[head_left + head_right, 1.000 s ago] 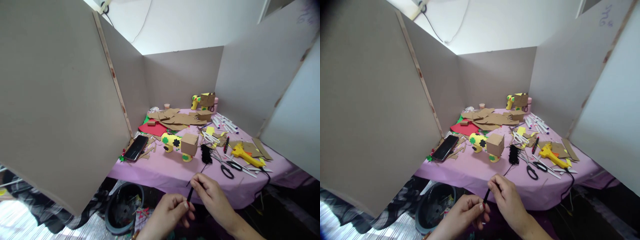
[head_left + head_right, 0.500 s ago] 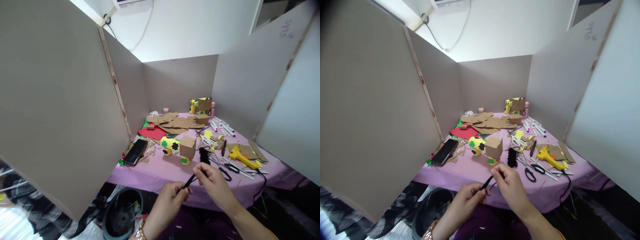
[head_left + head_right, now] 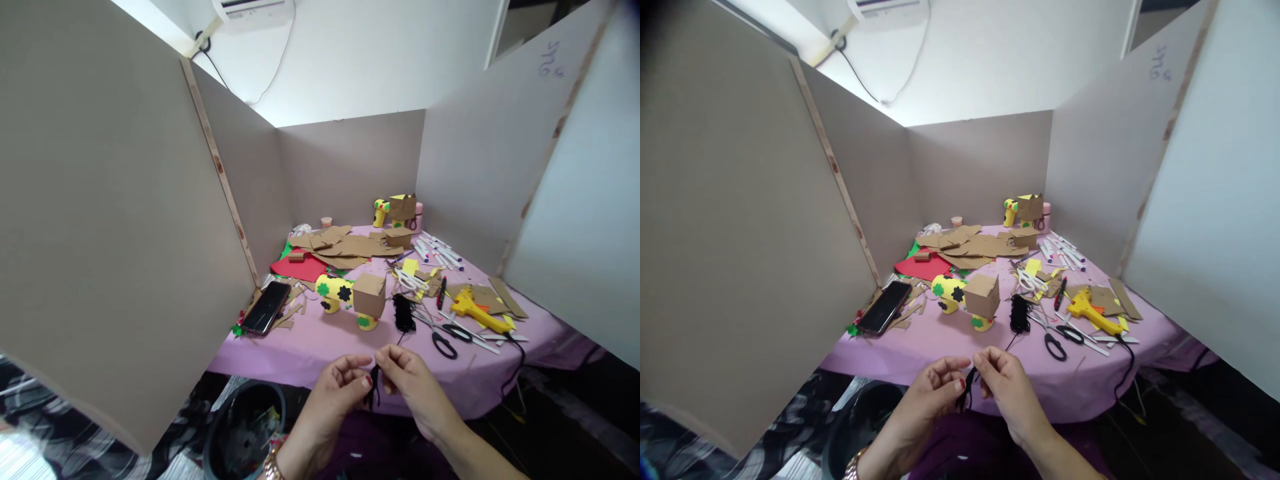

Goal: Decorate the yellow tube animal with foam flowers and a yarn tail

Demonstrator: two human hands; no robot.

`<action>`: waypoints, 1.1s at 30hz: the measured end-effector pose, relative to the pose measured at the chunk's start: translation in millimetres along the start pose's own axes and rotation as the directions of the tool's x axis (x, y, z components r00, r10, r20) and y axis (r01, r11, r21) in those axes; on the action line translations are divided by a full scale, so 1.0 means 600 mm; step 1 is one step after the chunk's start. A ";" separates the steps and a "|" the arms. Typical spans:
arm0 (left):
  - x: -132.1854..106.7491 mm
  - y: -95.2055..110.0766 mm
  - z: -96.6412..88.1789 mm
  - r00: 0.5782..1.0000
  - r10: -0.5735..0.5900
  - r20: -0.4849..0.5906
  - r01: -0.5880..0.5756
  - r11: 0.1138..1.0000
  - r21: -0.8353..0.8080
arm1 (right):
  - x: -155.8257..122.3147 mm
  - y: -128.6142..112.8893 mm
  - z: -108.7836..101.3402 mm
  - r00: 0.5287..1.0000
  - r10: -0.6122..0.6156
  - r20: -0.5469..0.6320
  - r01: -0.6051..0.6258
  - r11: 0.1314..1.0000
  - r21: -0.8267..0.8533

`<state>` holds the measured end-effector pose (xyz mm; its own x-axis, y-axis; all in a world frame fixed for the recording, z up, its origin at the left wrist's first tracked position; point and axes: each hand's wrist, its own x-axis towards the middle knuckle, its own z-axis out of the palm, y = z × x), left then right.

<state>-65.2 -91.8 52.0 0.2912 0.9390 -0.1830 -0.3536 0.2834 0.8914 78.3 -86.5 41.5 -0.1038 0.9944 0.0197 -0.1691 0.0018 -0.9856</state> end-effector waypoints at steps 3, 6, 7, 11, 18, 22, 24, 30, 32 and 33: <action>-0.003 0.015 -0.005 0.995 -0.064 -0.072 0.051 0.985 -0.168 | -0.004 -0.001 0.000 0.999 -0.015 0.039 0.017 0.999 -0.036; -0.006 0.021 -0.019 0.980 -0.134 -0.150 0.082 0.947 -0.309 | -0.004 -0.001 0.002 0.999 -0.031 0.029 0.033 0.997 -0.070; -0.007 0.020 -0.023 0.973 -0.147 -0.176 0.082 0.939 -0.333 | -0.003 -0.001 0.003 0.999 -0.033 0.018 0.035 0.997 -0.074; -0.016 0.008 -0.026 0.967 -0.185 -0.178 0.110 0.925 -0.364 | -0.001 0.006 0.005 0.999 -0.053 0.006 0.054 0.992 -0.110; -0.020 0.007 -0.017 0.994 -0.062 -0.088 0.048 0.986 -0.157 | 0.004 0.015 -0.007 0.990 -0.118 -0.070 0.105 0.980 -0.171; -0.018 0.012 -0.034 0.924 0.210 -0.320 -0.166 0.973 0.159 | 0.008 0.012 -0.008 0.982 -0.143 -0.127 0.111 0.967 -0.230; -0.021 0.014 -0.033 0.890 0.406 -0.208 -0.277 0.843 0.461 | 0.008 0.010 -0.001 0.977 -0.196 -0.086 0.159 0.934 -0.319; -0.016 0.017 -0.014 0.889 0.453 0.071 -0.336 0.539 0.773 | 0.014 0.013 0.019 0.979 -0.198 0.043 0.201 0.923 -0.328; -0.008 0.017 -0.017 0.897 0.438 0.051 -0.308 0.541 0.782 | 0.020 0.018 0.020 0.989 -0.144 0.037 0.149 0.947 -0.284; -0.003 0.015 -0.020 0.899 0.437 0.037 -0.300 0.551 0.779 | 0.024 0.021 0.020 0.992 -0.124 0.029 0.127 0.958 -0.256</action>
<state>-79.4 -88.6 55.7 0.1407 0.9605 0.2402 0.4098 -0.2773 0.8690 62.9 -73.6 31.3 -0.1101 0.9830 0.1468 0.0752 0.1555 -0.9850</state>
